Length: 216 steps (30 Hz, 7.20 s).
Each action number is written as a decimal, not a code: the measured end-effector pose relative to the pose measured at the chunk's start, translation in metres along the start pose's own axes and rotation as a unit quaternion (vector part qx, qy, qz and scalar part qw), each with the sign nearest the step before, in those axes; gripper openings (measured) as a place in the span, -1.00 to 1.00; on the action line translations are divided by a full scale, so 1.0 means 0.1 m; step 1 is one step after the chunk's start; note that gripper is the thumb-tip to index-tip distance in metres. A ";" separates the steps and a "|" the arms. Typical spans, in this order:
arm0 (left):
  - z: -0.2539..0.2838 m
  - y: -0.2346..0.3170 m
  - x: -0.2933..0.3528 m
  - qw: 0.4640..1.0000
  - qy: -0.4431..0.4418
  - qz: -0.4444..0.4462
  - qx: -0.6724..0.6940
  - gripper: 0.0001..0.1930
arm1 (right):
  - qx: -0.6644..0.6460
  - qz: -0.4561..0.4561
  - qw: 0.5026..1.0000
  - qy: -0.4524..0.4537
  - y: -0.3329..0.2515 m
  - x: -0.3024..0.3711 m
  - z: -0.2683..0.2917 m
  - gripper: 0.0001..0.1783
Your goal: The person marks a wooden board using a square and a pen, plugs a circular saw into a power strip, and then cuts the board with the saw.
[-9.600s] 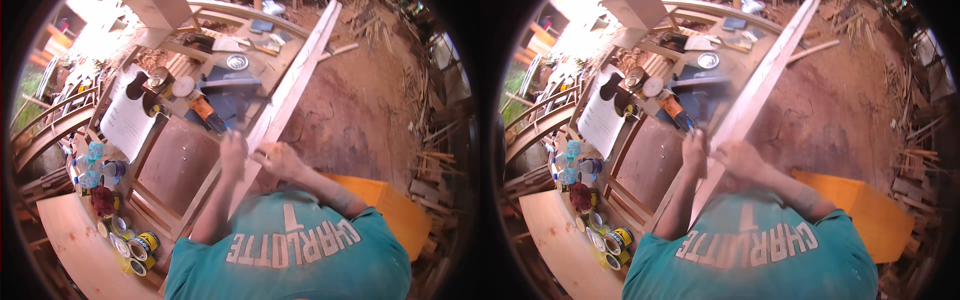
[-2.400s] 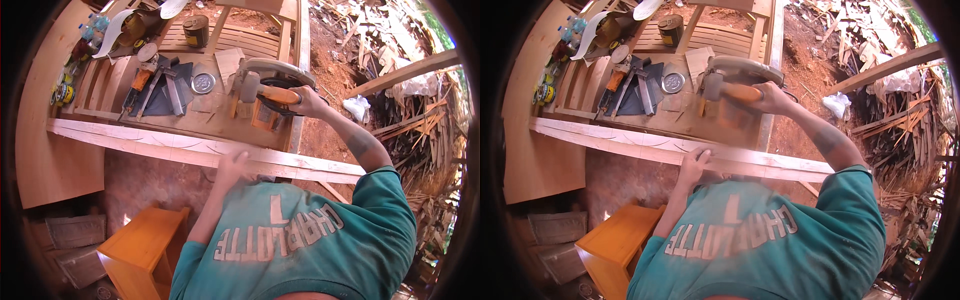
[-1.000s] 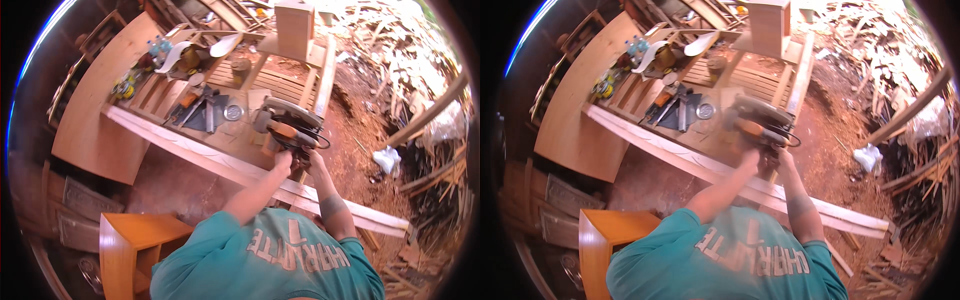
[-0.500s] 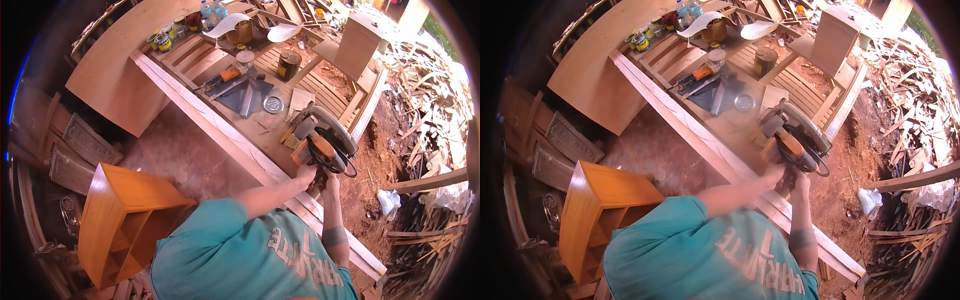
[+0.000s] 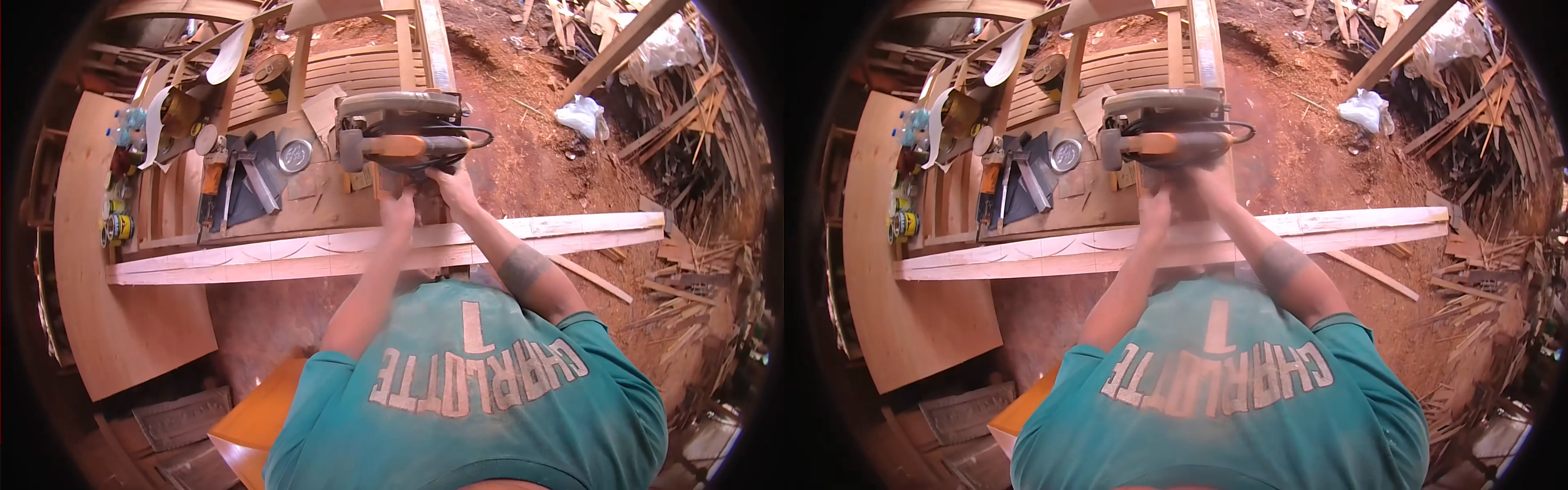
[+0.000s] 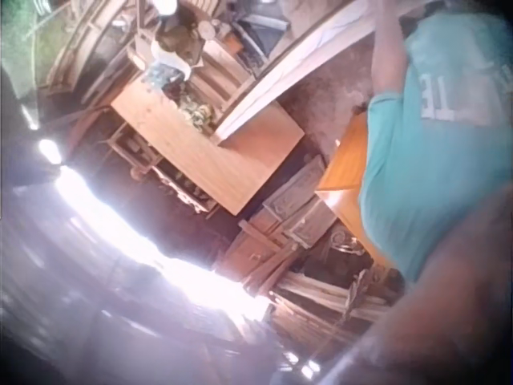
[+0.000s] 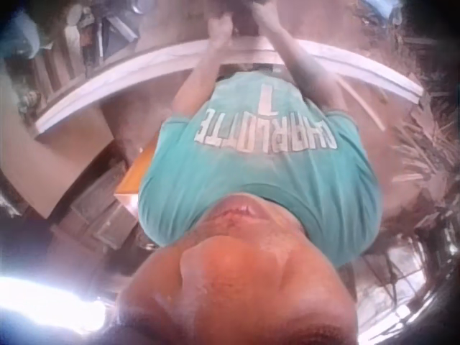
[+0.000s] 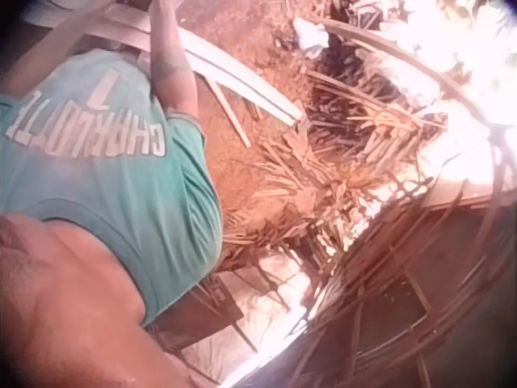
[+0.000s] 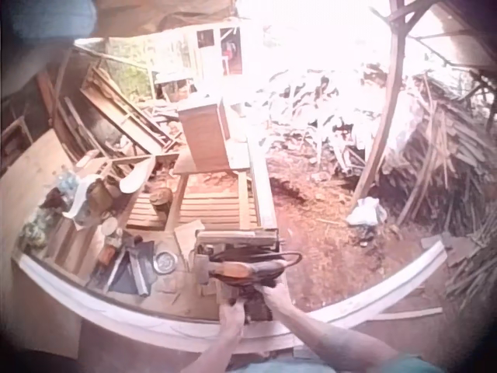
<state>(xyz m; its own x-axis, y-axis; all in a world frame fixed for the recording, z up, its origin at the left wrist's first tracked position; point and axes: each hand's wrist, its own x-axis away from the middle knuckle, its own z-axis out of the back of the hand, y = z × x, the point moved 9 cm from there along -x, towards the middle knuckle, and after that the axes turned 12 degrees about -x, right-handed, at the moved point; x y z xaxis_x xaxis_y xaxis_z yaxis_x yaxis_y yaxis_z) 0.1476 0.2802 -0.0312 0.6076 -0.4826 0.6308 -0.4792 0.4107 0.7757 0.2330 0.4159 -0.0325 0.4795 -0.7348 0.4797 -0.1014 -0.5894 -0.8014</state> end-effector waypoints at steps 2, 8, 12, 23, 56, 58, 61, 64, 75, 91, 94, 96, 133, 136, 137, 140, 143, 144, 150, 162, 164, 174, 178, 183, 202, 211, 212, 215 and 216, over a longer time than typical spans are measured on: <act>0.10 0.69 0.26 0.905 0.137 -0.325 -0.238 -0.72 | 0.030 0.070 0.997 0.019 -0.09 -0.08 0.03 -0.73; -0.34 0.98 0.09 0.709 0.019 -0.330 -0.623 -0.69 | 0.183 0.031 0.982 0.024 0.09 -0.04 0.08 -0.50; -0.47 1.02 -0.15 0.690 0.011 -0.316 -0.651 -0.68 | 0.129 0.036 0.990 0.037 0.16 -0.06 0.07 -0.50; -0.41 1.02 -0.23 0.817 0.004 -0.394 -0.420 -0.69 | 0.296 0.153 0.940 0.069 -0.07 0.12 0.06 -0.58; -0.11 0.64 -0.14 0.994 -0.110 0.011 0.006 -0.57 | -0.441 -0.137 0.887 0.007 -0.23 0.39 -0.58 -0.81; -0.11 0.61 -0.18 0.995 -0.096 0.011 0.010 -0.57 | -0.459 -0.118 0.881 -0.008 -0.33 0.42 -0.60 -0.83; -0.06 0.51 -0.21 0.996 -0.085 0.016 0.017 -0.63 | -0.474 -0.137 0.870 0.014 -0.40 0.54 -0.61 -0.90; 0.08 0.41 -0.25 0.995 -0.069 0.019 0.064 -0.72 | -0.478 -0.123 0.869 0.043 -0.44 0.65 -0.60 -0.96; 0.86 0.21 -0.47 0.973 -0.061 0.051 0.217 -0.81 | -0.298 -0.158 0.941 0.020 0.13 0.10 -0.14 -0.92; -0.41 1.51 1.60 0.738 -0.259 -0.473 -0.405 -0.68 | -0.323 -0.048 0.927 -0.185 -1.28 0.64 -0.09 -0.53; -0.68 1.04 1.53 0.696 -0.315 -0.390 -0.514 -0.50 | -0.196 -0.024 0.980 0.003 -1.53 0.12 0.70 -0.71; -0.63 1.04 1.58 0.680 -0.268 -0.491 -0.475 -0.50 | -0.097 -0.003 0.993 0.071 -1.51 0.09 1.16 -0.77; 0.08 0.46 0.23 0.953 -0.233 -0.093 -0.172 -0.57 | 0.543 0.097 0.829 0.094 -2.04 0.39 1.62 -0.72; 0.79 0.34 -0.31 0.969 -0.076 -0.120 -0.201 -0.51 | 0.556 -0.121 0.791 -0.225 -1.43 0.92 1.23 -0.73; 0.92 0.26 -0.38 0.974 -0.057 -0.106 -0.194 -0.50 | 0.494 -0.131 0.795 -0.325 -1.35 1.18 0.96 -0.75; 0.96 0.13 -0.41 0.979 -0.063 -0.114 -0.156 -0.53 | 0.451 -0.152 0.763 -0.439 -1.21 1.70 0.48 -0.75; 0.92 0.07 -0.44 0.987 -0.144 -0.071 -0.003 -0.63 | 0.401 -0.140 0.790 -0.443 -1.22 1.72 0.13 -0.74; 0.83 0.05 -0.44 0.964 -0.224 -0.024 0.139 -0.67 | 0.407 -0.138 0.805 -0.408 -1.22 1.65 0.11 -0.74; 1.45 0.91 -1.00 0.967 -0.147 0.030 0.205 -0.76 | 0.403 0.034 0.840 -0.361 -0.96 1.55 -0.19 -0.62; -0.79 1.21 2.05 0.590 -0.359 -0.545 -0.475 -0.70 | 0.134 0.087 0.981 -0.105 -2.09 0.81 0.56 -0.24; -0.61 1.26 1.78 0.685 -0.317 -0.517 -0.405 -0.71 | 0.246 0.100 0.964 0.030 -2.22 0.70 0.80 -0.35; 0.73 0.60 0.12 0.939 -0.182 -0.202 -0.211 -0.65 | 0.525 0.304 0.778 0.163 -2.08 0.31 0.92 -0.75; 1.03 0.23 -0.18 0.979 -0.110 -0.105 -0.134 -0.58 | 0.638 -0.057 0.749 -0.170 -1.34 0.24 0.97 -0.77; 0.90 0.09 -0.28 0.977 -0.112 -0.058 -0.174 -0.61 | 0.535 -0.105 0.670 -0.505 -0.70 1.36 0.27 -0.74; 0.34 2.02 0.59 0.928 -0.226 -0.297 -0.016 -0.77 | 0.051 -0.022 0.977 -0.205 -0.95 1.04 -0.17 -0.37; -0.71 1.02 1.60 0.724 -0.400 -0.426 -0.367 -0.61 | 0.303 0.126 0.938 0.107 -2.27 0.24 1.50 -0.68; -0.54 0.94 1.30 0.801 -0.395 -0.325 -0.312 -0.62 | 0.431 0.106 0.887 0.129 -2.22 0.23 1.61 -0.70; 0.22 0.90 0.50 0.918 -0.215 -0.235 -0.236 -0.69 | 0.578 -0.004 0.809 0.108 -1.89 0.41 1.81 -0.70; 0.52 0.85 0.33 0.941 -0.144 -0.211 -0.222 -0.70 | 0.525 -0.003 0.847 0.080 -1.81 0.55 1.81 -0.70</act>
<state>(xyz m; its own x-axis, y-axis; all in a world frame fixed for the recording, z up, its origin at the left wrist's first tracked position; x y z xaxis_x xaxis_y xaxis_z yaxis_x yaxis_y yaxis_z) 0.0940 0.2591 0.0569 0.4562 -0.8389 0.2967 0.1168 0.3870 0.9147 0.4357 0.5425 0.0744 0.3444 -0.8190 0.4589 0.7722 -0.0309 -0.6346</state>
